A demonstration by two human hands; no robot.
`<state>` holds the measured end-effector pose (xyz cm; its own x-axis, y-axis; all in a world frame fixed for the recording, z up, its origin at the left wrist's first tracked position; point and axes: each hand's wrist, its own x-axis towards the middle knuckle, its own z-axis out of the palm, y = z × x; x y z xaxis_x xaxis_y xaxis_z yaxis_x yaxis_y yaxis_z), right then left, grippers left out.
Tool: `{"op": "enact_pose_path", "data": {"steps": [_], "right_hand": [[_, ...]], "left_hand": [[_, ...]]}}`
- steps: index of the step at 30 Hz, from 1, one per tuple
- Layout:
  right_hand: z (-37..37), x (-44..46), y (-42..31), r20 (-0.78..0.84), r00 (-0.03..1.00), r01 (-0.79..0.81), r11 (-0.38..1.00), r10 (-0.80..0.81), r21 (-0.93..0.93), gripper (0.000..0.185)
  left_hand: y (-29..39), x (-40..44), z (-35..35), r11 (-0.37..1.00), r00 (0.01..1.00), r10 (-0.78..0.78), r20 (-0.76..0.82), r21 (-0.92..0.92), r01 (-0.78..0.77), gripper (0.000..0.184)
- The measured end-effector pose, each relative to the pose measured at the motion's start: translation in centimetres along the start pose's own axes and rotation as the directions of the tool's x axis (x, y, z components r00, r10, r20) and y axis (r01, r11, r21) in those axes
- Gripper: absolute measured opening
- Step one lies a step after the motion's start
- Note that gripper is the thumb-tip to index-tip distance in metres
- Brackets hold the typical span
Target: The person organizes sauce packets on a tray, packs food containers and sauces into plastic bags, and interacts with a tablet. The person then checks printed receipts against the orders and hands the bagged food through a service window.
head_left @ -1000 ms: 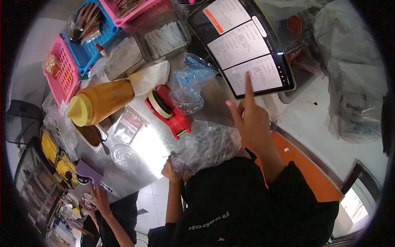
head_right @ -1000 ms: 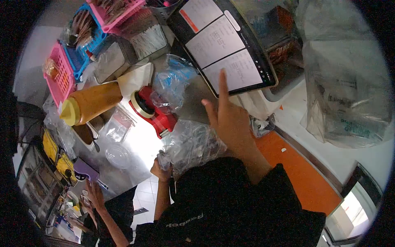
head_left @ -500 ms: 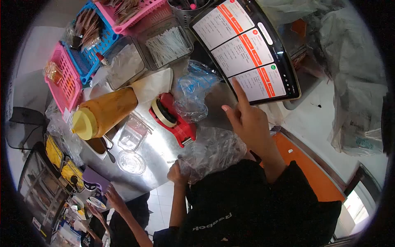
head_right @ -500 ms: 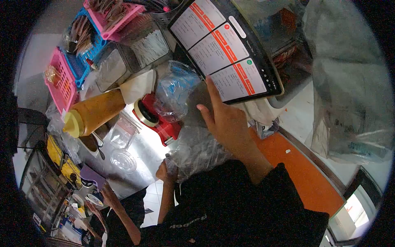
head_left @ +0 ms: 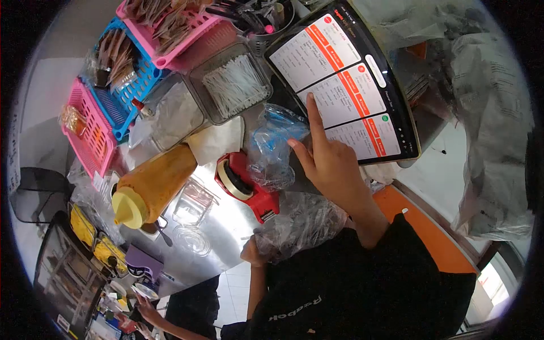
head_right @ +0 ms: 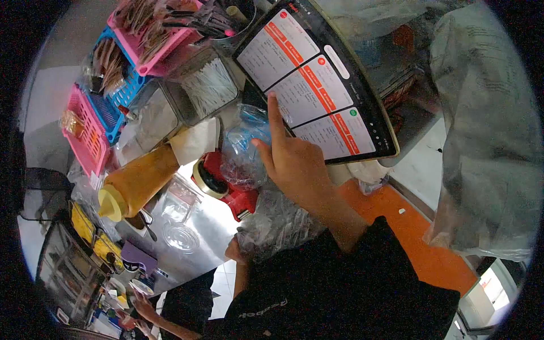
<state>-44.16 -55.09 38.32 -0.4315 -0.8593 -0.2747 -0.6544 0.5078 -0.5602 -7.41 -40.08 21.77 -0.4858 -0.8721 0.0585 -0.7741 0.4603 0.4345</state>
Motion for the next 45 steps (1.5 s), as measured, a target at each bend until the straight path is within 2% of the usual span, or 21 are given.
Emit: {"op": "enact_pose_path", "data": {"steps": [1,3,5,8,11,14,17,20,26,31,35,38,41,44,45], "right_hand": [[-0.1,0.3,-0.2,0.001,1.000,-0.003,1.000,0.003,-0.010,0.073],[-0.1,0.6,-0.2,-0.002,1.000,-0.004,1.000,0.004,-0.031,0.073],[0.1,0.7,0.0,-0.009,1.000,0.000,0.999,0.000,-0.051,0.073],[-0.2,0.5,-0.3,0.091,0.993,-0.083,0.996,0.081,0.023,0.072],[0.4,-0.2,0.3,0.024,0.998,-0.051,0.998,0.050,0.033,0.071],[-0.2,-0.4,0.2,0.139,0.983,-0.126,0.991,0.119,0.039,0.076],[-0.2,-0.7,0.2,0.172,0.974,-0.149,0.989,0.145,0.011,0.075],[0.9,-1.4,0.6,0.000,0.999,-0.054,0.998,0.054,0.044,0.070],[1.1,-1.8,0.2,-0.047,0.999,-0.019,0.997,0.022,0.074,0.068],[1.1,-2.1,0.1,-0.002,0.996,-0.084,0.996,0.084,0.026,0.068],[1.2,-2.2,0.0,-0.016,0.996,-0.090,0.996,0.090,0.007,0.068],[1.1,-2.6,0.2,-0.011,0.993,-0.117,0.992,0.118,0.049,0.067],[0.3,-2.9,0.4,0.063,0.986,-0.151,0.988,0.151,-0.017,0.069],[0.0,-3.2,0.6,0.077,0.983,-0.170,0.985,0.170,-0.005,0.068],[0.1,-3.3,0.7,0.056,0.987,-0.148,0.989,0.148,-0.005,0.068]], "left_hand": [[-0.3,0.0,0.5,0.998,0.994,0.038,-0.098,-0.047,-0.043,0.066],[-0.4,-0.2,0.6,0.997,0.992,0.037,-0.117,-0.069,-0.045,0.066],[0.5,0.7,-0.7,0.999,0.998,-0.037,0.042,-0.015,0.037,0.066],[-0.6,-0.5,0.1,0.994,1.000,-0.017,0.003,-0.108,0.017,0.060],[0.2,0.9,-0.7,0.992,0.998,0.033,-0.051,-0.119,-0.039,0.060],[-0.1,0.3,-0.8,0.994,0.999,0.015,0.035,-0.110,-0.011,0.065],[-0.2,0.3,-0.8,0.993,0.998,0.050,0.035,-0.106,-0.046,0.069],[-0.4,0.4,-0.7,0.992,0.996,0.081,0.031,-0.099,-0.078,0.072],[-0.8,0.3,-0.7,0.986,0.993,0.117,0.021,-0.118,-0.114,0.069],[-0.7,0.0,-1.0,0.986,0.991,0.130,0.021,-0.112,-0.127,0.067],[-0.9,0.0,-0.1,0.977,0.986,0.153,-0.071,-0.140,-0.162,0.064],[0.0,1.2,-1.0,0.980,0.995,0.102,0.010,-0.175,-0.099,0.061],[-0.1,0.7,-1.2,0.989,0.986,0.001,0.167,-0.146,0.023,0.055],[0.3,1.2,-0.8,0.989,0.999,0.032,0.005,-0.145,-0.031,0.053],[0.2,1.2,-0.7,0.992,0.999,0.021,0.034,-0.129,-0.016,0.053]]}}
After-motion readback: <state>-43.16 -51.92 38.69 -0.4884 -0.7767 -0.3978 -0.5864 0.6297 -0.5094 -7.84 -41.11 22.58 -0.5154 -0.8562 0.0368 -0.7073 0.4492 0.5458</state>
